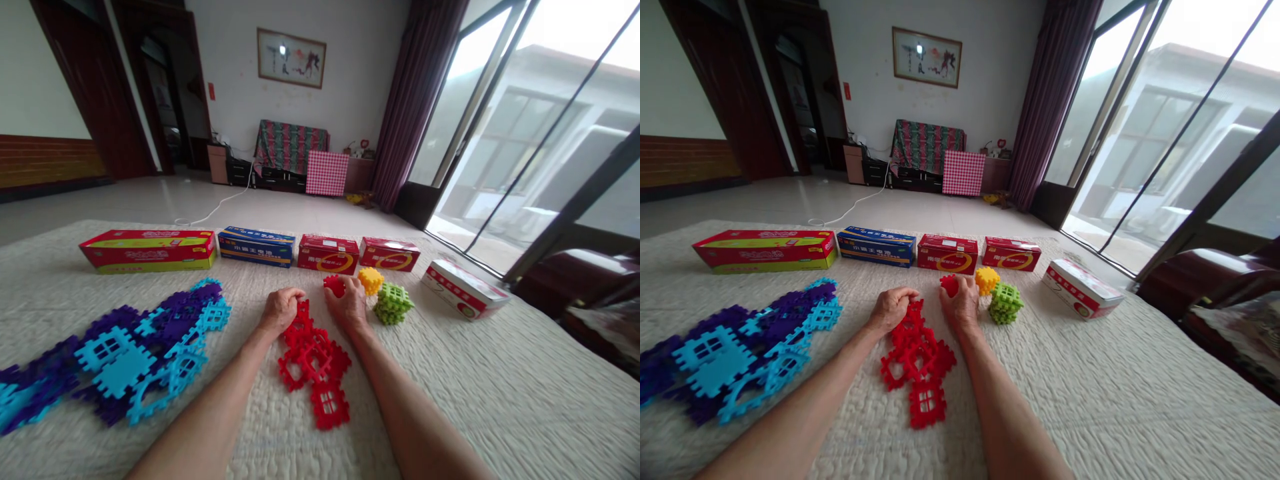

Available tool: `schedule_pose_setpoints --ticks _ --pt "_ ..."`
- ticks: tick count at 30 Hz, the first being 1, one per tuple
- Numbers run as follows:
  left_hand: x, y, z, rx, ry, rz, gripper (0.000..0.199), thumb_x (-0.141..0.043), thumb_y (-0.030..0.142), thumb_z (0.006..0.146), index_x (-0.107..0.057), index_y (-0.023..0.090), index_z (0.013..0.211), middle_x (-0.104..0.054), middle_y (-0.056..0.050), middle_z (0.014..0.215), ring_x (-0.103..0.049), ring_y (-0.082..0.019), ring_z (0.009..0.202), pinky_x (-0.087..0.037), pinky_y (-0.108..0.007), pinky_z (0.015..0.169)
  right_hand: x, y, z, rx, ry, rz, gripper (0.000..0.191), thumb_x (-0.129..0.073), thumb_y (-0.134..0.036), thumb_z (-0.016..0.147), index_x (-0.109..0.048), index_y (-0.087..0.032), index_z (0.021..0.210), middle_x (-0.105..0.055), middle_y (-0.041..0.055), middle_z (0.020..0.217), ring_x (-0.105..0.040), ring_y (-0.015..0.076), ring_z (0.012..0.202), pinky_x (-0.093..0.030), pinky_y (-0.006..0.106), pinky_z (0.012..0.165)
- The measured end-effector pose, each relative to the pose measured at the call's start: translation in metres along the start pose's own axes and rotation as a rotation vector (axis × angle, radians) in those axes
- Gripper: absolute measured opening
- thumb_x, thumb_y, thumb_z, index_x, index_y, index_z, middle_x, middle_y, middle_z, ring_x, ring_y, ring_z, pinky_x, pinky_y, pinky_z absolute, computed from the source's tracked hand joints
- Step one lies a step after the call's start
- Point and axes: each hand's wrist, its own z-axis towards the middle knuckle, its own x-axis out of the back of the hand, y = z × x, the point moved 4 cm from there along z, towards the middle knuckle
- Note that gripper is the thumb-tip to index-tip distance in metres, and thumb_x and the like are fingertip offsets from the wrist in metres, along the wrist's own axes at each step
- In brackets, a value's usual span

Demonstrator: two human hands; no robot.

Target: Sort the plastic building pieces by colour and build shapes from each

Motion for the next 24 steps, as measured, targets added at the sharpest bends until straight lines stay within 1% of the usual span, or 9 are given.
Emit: schedule_pose_setpoints --ticks 3,7,9,12,14,16,18,20,24 --pt "0.001 -0.004 0.001 0.041 0.008 -0.046 0.036 -0.041 0.01 0.074 -0.073 0.017 0.087 -0.074 -0.003 0.08 -0.068 -0.015 0.078 -0.052 -0.025 0.078 0.003 -0.003 -0.001 0.0 0.013 -0.012 0.032 -0.067 -0.034 0.071 -0.066 -0.015 0.096 -0.06 0.0111 0.099 -0.054 0.0249 0.092 -0.044 0.038 0.086" --pt "0.003 -0.013 0.003 0.111 0.072 -0.168 0.035 -0.041 0.015 0.075 -0.072 0.017 0.089 -0.073 -0.002 0.077 -0.066 -0.015 0.074 -0.052 -0.025 0.073 0.014 -0.019 -0.008 0.122 0.025 0.089 0.023 -0.058 -0.028 0.078 -0.064 -0.016 0.097 -0.06 0.0103 0.101 -0.054 0.0233 0.095 -0.044 0.037 0.088" --pt "0.004 -0.018 0.004 0.132 0.11 -0.228 0.035 -0.041 0.018 0.074 -0.072 0.016 0.09 -0.072 -0.003 0.077 -0.066 -0.015 0.073 -0.051 -0.025 0.07 0.016 -0.029 -0.014 0.197 -0.078 0.189 0.017 -0.054 -0.023 0.079 -0.064 -0.018 0.092 -0.062 0.0078 0.095 -0.057 0.0201 0.09 -0.045 0.033 0.083" --pt "0.004 -0.023 0.004 0.146 0.141 -0.311 0.035 -0.042 0.02 0.073 -0.072 0.015 0.089 -0.072 -0.004 0.076 -0.065 -0.016 0.071 -0.051 -0.026 0.067 0.014 -0.038 -0.023 0.251 -0.317 0.326 0.019 -0.054 -0.018 0.076 -0.064 -0.018 0.092 -0.063 0.0053 0.088 -0.059 0.0166 0.08 -0.048 0.029 0.075" --pt "0.004 -0.023 0.005 0.151 0.145 -0.353 0.035 -0.042 0.021 0.072 -0.072 0.014 0.089 -0.072 -0.005 0.076 -0.064 -0.016 0.07 -0.051 -0.027 0.066 0.012 -0.042 -0.027 0.275 -0.452 0.376 0.029 -0.054 -0.014 0.072 -0.064 -0.018 0.099 -0.064 0.0059 0.094 -0.06 0.017 0.083 -0.049 0.029 0.075" --pt "0.003 -0.023 0.005 0.153 0.143 -0.384 0.035 -0.043 0.021 0.071 -0.072 0.014 0.09 -0.072 -0.006 0.076 -0.065 -0.017 0.072 -0.052 -0.028 0.067 0.011 -0.044 -0.029 0.324 -0.546 0.399 0.038 -0.052 -0.009 0.069 -0.064 -0.019 0.104 -0.063 0.007 0.108 -0.06 0.0191 0.095 -0.048 0.032 0.083" --pt "0.003 -0.023 0.005 0.152 0.139 -0.407 0.035 -0.043 0.021 0.071 -0.072 0.014 0.09 -0.072 -0.006 0.076 -0.066 -0.018 0.075 -0.052 -0.028 0.068 0.011 -0.048 -0.029 0.378 -0.613 0.4 0.044 -0.051 -0.006 0.067 -0.065 -0.022 0.105 -0.059 0.0067 0.123 -0.056 0.0215 0.109 -0.043 0.036 0.094" --pt "0.002 -0.023 0.005 0.15 0.14 -0.416 0.035 -0.043 0.02 0.071 -0.072 0.014 0.09 -0.072 -0.006 0.076 -0.067 -0.018 0.075 -0.053 -0.029 0.069 0.011 -0.051 -0.029 0.403 -0.664 0.381 0.043 -0.052 -0.006 0.068 -0.067 -0.023 0.104 -0.055 0.0064 0.13 -0.052 0.0232 0.117 -0.039 0.04 0.1" --pt "0.001 -0.024 0.006 0.135 0.149 -0.388 0.034 -0.044 0.02 0.071 -0.072 0.014 0.089 -0.071 -0.006 0.075 -0.066 -0.017 0.07 -0.053 -0.029 0.067 0.01 -0.055 -0.031 0.406 -0.689 0.357 0.024 -0.06 -0.019 0.076 -0.068 -0.022 0.099 -0.059 0.0085 0.123 -0.056 0.0225 0.112 -0.042 0.038 0.098"
